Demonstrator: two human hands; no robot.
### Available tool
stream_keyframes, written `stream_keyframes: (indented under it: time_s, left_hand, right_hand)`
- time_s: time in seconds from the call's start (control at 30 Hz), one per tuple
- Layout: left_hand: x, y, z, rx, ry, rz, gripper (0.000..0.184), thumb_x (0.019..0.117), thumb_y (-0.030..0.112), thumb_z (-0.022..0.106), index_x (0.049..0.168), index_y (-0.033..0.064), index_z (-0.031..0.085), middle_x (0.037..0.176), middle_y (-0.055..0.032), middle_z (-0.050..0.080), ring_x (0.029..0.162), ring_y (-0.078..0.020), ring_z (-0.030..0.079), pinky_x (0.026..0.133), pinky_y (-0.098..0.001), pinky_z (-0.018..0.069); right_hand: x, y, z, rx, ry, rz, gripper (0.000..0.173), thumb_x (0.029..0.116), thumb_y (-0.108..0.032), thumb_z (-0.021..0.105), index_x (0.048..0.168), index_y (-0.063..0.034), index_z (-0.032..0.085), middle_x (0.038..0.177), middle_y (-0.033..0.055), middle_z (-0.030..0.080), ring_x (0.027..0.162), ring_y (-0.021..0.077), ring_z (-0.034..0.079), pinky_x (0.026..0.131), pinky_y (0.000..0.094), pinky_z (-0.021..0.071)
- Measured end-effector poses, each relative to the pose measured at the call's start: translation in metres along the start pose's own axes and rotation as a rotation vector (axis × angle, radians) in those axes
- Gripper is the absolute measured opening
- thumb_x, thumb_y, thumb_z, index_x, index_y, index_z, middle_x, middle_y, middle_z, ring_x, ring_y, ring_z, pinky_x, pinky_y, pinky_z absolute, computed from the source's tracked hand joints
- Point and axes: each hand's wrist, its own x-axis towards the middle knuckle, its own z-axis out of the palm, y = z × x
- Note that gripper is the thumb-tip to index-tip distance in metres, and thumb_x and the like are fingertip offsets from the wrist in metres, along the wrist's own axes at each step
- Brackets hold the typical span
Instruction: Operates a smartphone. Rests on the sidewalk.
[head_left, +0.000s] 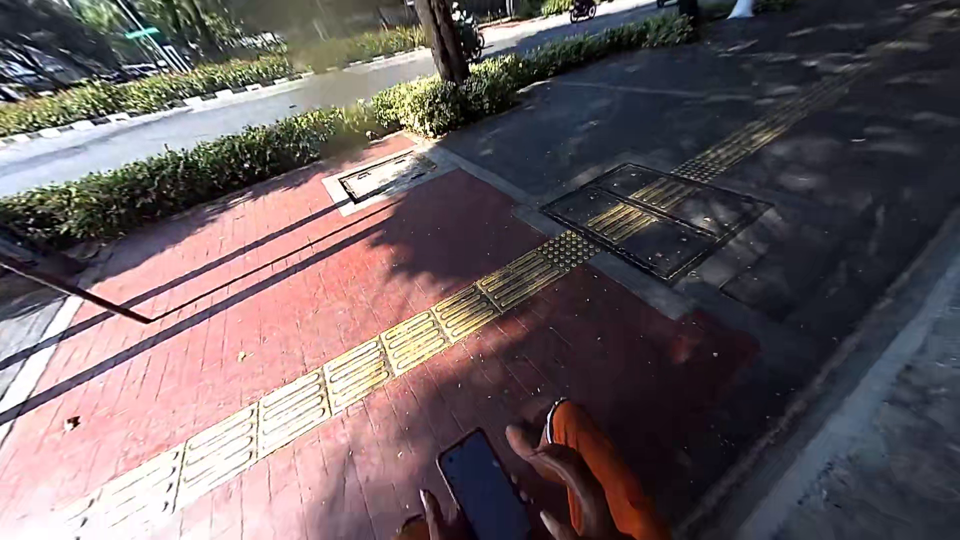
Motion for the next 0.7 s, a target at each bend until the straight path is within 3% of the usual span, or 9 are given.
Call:
stream_keyframes:
  time_s: [0.03, 0.13, 0.2, 0.27, 0.33, 0.47, 0.57, 0.7]
  left_hand:
    - [-0.007, 0.005, 0.008, -0.073, -0.037, -0.032, 0.084, 0.1000, 0.073, 0.011, 0.114, 0.0109, 0.065, 0.091, -0.0046, 0.077, 0.085, -0.0165, 0.075, 0.074, -0.0405, 0.0637]
    - [-0.022, 0.017, 0.022, -0.104, -0.056, -0.041, 0.088, 0.1003, 0.069, 0.000, 0.116, 0.0102, 0.064, 0.090, -0.0038, 0.077, 0.085, -0.0165, 0.075, 0.073, -0.0385, 0.0640]
    - [-0.029, 0.015, 0.016, -0.102, -0.055, -0.043, 0.088, 0.0994, 0.068, -0.003, 0.118, 0.0107, 0.061, 0.090, -0.0035, 0.076, 0.086, -0.0156, 0.074, 0.074, -0.0374, 0.0634]
    - [-0.033, 0.009, 0.008, -0.117, -0.064, -0.029, 0.089, 0.0972, 0.073, 0.000, 0.112, 0.0159, 0.066, 0.089, -0.0023, 0.076, 0.085, -0.0139, 0.074, 0.073, -0.0361, 0.0630]
    - [-0.040, 0.004, 0.002, -0.113, -0.075, -0.020, 0.089, 0.0966, 0.075, 0.001, 0.109, 0.0177, 0.068, 0.089, -0.0022, 0.076, 0.084, -0.0135, 0.074, 0.072, -0.0356, 0.0631]
    - [-0.046, -0.002, -0.004, -0.155, -0.107, -0.037, 0.086, 0.0969, 0.076, 0.005, 0.109, 0.0194, 0.069, 0.091, -0.0020, 0.076, 0.084, -0.0138, 0.074, 0.072, -0.0356, 0.0632]
    - [-0.043, -0.008, -0.009, -0.175, -0.120, -0.038, 0.084, 0.0974, 0.076, 0.008, 0.110, 0.0187, 0.068, 0.094, -0.0034, 0.076, 0.087, -0.0150, 0.074, 0.074, -0.0368, 0.0632]
    - [-0.045, -0.014, -0.018, -0.196, -0.062, -0.063, 0.086, 0.0968, 0.077, 0.009, 0.112, 0.0161, 0.068, 0.093, -0.0056, 0.076, 0.087, -0.0171, 0.075, 0.074, -0.0388, 0.0636]
  right_hand:
    - [-0.002, -0.004, -0.005, -0.043, -0.004, -0.074, 0.058, 0.0979, -0.049, 0.060, 0.133, -0.0033, 0.062, 0.134, 0.0189, 0.062, 0.131, 0.0250, 0.056, 0.112, 0.0416, 0.0462]
    - [-0.015, -0.013, -0.015, -0.089, -0.085, -0.192, 0.060, 0.0995, -0.061, 0.048, 0.142, -0.0186, 0.055, 0.142, 0.0099, 0.056, 0.135, 0.0216, 0.052, 0.111, 0.0388, 0.0464]
    - [-0.031, -0.017, -0.017, -0.054, -0.150, -0.200, 0.064, 0.0992, -0.065, 0.045, 0.146, -0.0221, 0.050, 0.146, 0.0103, 0.053, 0.137, 0.0243, 0.050, 0.111, 0.0421, 0.0465]
    - [-0.042, -0.018, -0.017, -0.036, -0.202, -0.210, 0.066, 0.0985, -0.068, 0.043, 0.149, -0.0259, 0.047, 0.150, 0.0086, 0.050, 0.138, 0.0249, 0.049, 0.112, 0.0434, 0.0459]
    - [-0.051, -0.020, -0.014, -0.036, -0.246, -0.206, 0.065, 0.0982, -0.067, 0.045, 0.147, -0.0249, 0.049, 0.150, 0.0091, 0.048, 0.138, 0.0249, 0.050, 0.111, 0.0430, 0.0472]
    - [-0.060, -0.011, 0.000, -0.151, -0.298, -0.221, 0.066, 0.0995, -0.066, 0.041, 0.141, -0.0173, 0.057, 0.145, 0.0154, 0.049, 0.137, 0.0265, 0.046, 0.113, 0.0435, 0.0413]
    - [-0.057, -0.002, 0.007, -0.194, -0.275, -0.216, 0.065, 0.1031, -0.064, 0.035, 0.141, -0.0170, 0.059, 0.147, 0.0155, 0.048, 0.139, 0.0254, 0.045, 0.116, 0.0446, 0.0372]
    - [-0.058, -0.003, 0.007, -0.100, -0.211, -0.154, 0.059, 0.1037, -0.059, 0.041, 0.137, -0.0154, 0.062, 0.143, 0.0137, 0.054, 0.134, 0.0233, 0.052, 0.110, 0.0402, 0.0473]
